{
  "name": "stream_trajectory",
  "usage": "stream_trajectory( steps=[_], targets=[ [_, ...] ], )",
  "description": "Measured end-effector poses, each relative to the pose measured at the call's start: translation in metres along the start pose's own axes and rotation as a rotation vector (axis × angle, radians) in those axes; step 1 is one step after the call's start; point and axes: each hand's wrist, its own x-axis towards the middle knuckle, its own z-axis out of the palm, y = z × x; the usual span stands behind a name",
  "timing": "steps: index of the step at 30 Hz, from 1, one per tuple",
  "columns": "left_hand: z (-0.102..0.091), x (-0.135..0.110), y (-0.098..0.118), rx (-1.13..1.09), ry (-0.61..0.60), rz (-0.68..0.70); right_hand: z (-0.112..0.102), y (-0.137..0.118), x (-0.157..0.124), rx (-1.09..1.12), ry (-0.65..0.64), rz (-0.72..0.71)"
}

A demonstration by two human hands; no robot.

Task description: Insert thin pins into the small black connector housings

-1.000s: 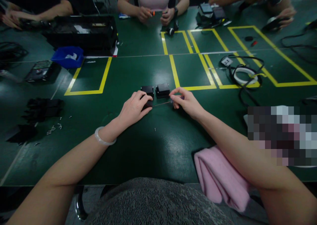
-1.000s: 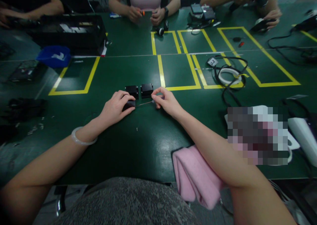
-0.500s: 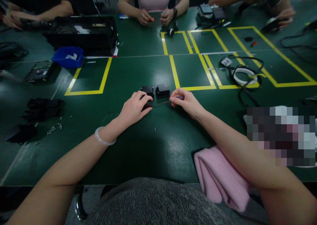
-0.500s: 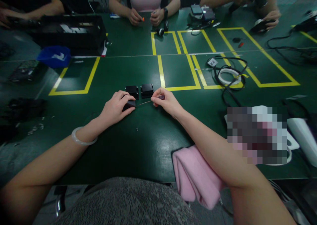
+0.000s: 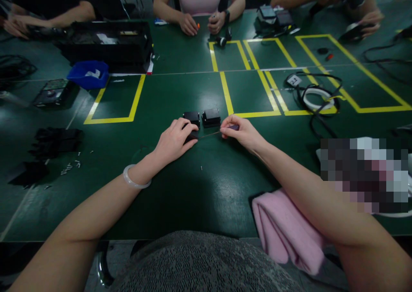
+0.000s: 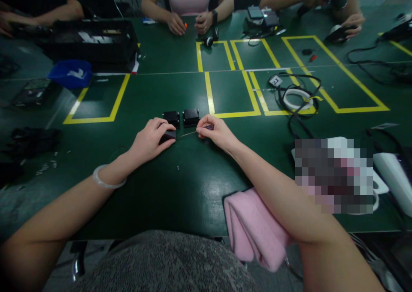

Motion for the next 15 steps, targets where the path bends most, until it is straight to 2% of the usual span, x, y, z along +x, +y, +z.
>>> stream_trajectory(
  steps=[5,15],
  targets=[
    [-0.0002,0.0003,0.0002,-0.007,0.000,-0.006,0.0007,-0.0012,-0.0018,-0.040,0.004,0.004],
    [0.0001,0.0006,0.0011,0.005,0.004,0.000,-0.0008,0.0039,0.0009,0.020,-0.004,0.008]
  ],
)
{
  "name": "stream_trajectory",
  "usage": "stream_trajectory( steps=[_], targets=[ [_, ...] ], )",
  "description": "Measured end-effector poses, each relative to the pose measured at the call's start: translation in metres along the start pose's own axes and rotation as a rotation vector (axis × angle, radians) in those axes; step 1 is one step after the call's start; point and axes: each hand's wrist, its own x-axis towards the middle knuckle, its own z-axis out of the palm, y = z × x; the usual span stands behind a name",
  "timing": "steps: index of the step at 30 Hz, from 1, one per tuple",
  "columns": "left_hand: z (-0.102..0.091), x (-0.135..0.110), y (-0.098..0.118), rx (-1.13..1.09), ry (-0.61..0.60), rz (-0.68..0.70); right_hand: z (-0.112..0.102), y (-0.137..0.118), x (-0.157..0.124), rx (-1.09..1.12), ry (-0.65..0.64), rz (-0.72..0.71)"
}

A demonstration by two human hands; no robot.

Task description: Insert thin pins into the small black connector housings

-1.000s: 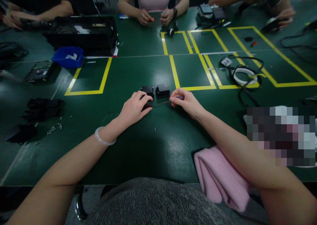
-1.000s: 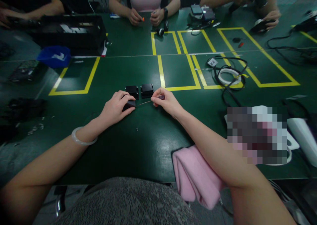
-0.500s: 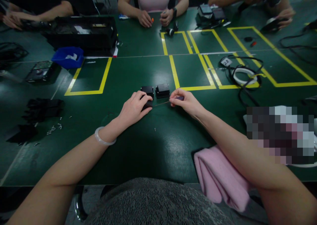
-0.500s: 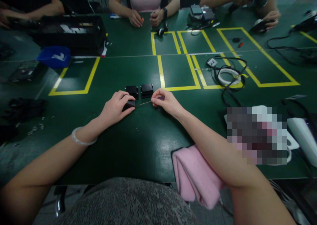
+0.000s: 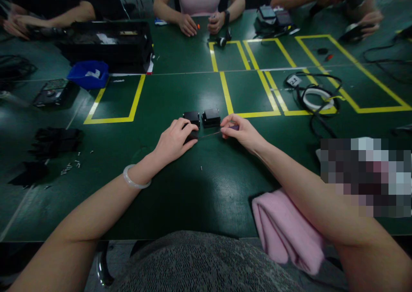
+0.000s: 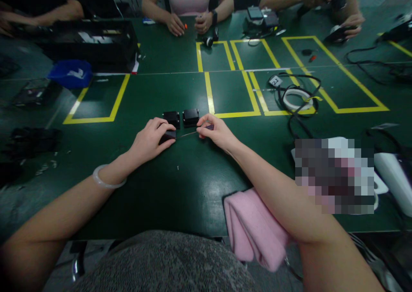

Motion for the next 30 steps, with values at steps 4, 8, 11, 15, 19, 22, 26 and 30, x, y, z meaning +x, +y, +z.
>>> stream_trajectory(
  steps=[4,8,11,15,19,22,26,30],
  targets=[
    [0.0004,-0.0002,-0.0004,-0.004,-0.001,-0.002,0.0011,-0.0017,-0.0017,-0.038,0.013,-0.026],
    [0.0011,-0.0003,-0.0007,0.000,0.005,0.001,0.0013,-0.0025,-0.0023,-0.074,0.006,-0.031],
    [0.0013,-0.0001,-0.0008,0.000,0.007,0.006,0.0004,-0.0004,-0.0007,-0.034,-0.003,-0.023],
    [0.0013,-0.0003,-0.0013,0.002,0.007,0.009,-0.0008,0.0025,0.0011,0.015,-0.007,-0.026],
    [0.0010,-0.0010,-0.0012,-0.001,0.011,0.007,0.0001,0.0011,0.0003,0.005,0.009,-0.022],
    [0.0003,-0.0010,-0.0006,-0.003,-0.001,0.001,0.0016,-0.0018,-0.0015,-0.042,0.012,-0.027],
    [-0.0003,-0.0002,-0.0001,-0.007,-0.011,-0.012,0.0023,-0.0031,-0.0023,-0.071,0.003,-0.029],
    [-0.0001,-0.0002,-0.0009,-0.005,0.004,-0.001,0.0009,-0.0002,-0.0005,-0.034,0.000,-0.023]
  ],
)
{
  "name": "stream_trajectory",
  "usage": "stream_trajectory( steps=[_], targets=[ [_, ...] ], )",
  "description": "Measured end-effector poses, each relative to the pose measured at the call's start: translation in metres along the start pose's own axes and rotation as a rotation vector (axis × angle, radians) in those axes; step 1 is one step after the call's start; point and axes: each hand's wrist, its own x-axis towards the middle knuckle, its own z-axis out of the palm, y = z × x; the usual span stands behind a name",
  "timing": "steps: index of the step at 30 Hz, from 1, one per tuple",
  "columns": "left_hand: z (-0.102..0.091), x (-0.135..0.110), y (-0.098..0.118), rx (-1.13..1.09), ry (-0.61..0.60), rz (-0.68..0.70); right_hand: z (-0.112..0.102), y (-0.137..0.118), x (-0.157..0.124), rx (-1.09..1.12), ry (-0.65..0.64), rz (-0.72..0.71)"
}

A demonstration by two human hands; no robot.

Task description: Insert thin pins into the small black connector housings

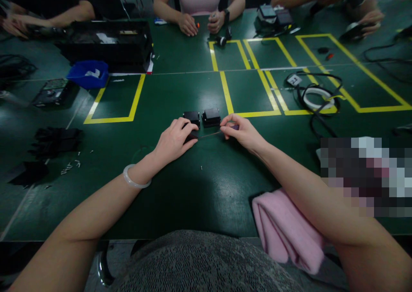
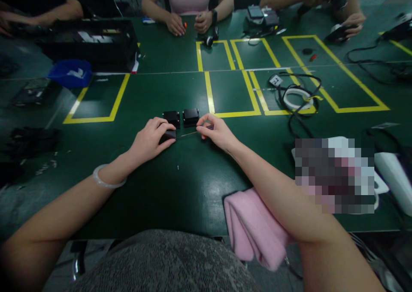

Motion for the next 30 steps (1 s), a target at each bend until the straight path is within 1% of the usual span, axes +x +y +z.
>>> stream_trajectory(
  steps=[7,11,15,24,30],
  targets=[
    [0.0004,-0.0012,0.0000,0.000,0.005,0.005,-0.0021,0.0037,0.0019,0.013,0.002,-0.002],
    [0.0008,-0.0008,0.0002,-0.004,0.000,-0.003,-0.0004,0.0014,-0.0001,-0.011,0.012,-0.004],
    [0.0009,-0.0007,0.0000,-0.002,0.008,0.010,0.0005,-0.0011,-0.0018,-0.049,-0.007,-0.013],
    [0.0007,-0.0010,0.0007,-0.018,0.006,-0.007,-0.0022,0.0005,0.0002,0.000,-0.007,-0.006],
    [0.0000,-0.0003,0.0013,-0.017,-0.018,-0.022,-0.0002,-0.0030,-0.0023,-0.044,-0.011,-0.022]
  ],
)
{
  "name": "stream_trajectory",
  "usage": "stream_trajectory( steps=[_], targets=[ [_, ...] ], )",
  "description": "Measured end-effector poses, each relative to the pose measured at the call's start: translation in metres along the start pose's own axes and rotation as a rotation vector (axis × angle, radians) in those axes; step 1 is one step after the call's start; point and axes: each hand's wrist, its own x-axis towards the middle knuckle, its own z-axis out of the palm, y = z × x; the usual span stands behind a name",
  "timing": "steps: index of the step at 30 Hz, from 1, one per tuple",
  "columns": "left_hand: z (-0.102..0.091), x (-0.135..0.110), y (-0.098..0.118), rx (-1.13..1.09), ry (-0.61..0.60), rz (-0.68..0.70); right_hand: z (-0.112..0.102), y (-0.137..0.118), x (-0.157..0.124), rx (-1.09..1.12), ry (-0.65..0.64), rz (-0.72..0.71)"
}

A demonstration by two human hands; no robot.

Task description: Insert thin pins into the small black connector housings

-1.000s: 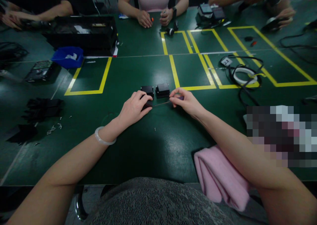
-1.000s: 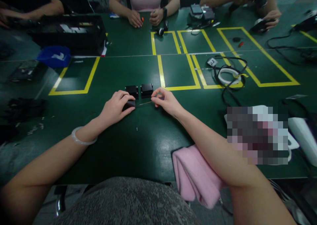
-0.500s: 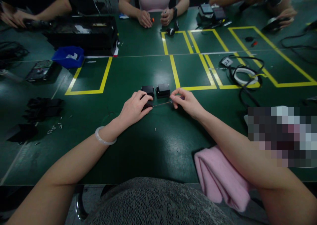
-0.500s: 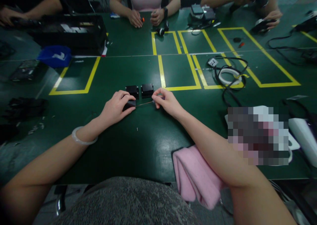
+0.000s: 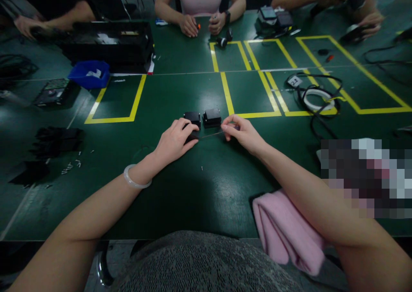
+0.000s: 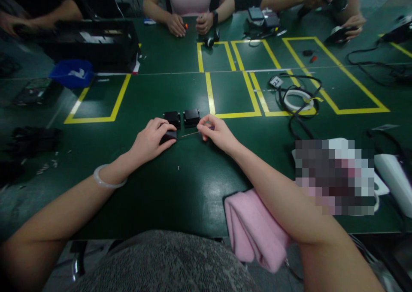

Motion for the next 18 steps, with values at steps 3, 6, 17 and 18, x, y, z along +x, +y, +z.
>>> stream_trajectory(
  steps=[3,6,17,18],
  targets=[
    [0.0003,0.0001,0.0000,0.005,-0.001,-0.001,0.0004,-0.0001,-0.0003,0.006,-0.010,-0.005],
    [0.0004,-0.0003,-0.0002,0.005,0.004,0.004,-0.0001,0.0014,0.0008,0.031,-0.009,0.001],
    [0.0004,-0.0005,-0.0009,-0.001,0.005,0.004,-0.0008,0.0039,0.0023,0.072,0.004,0.016],
    [0.0006,-0.0005,-0.0009,-0.001,0.007,0.003,-0.0007,0.0028,0.0016,0.061,0.006,0.014]
  ],
)
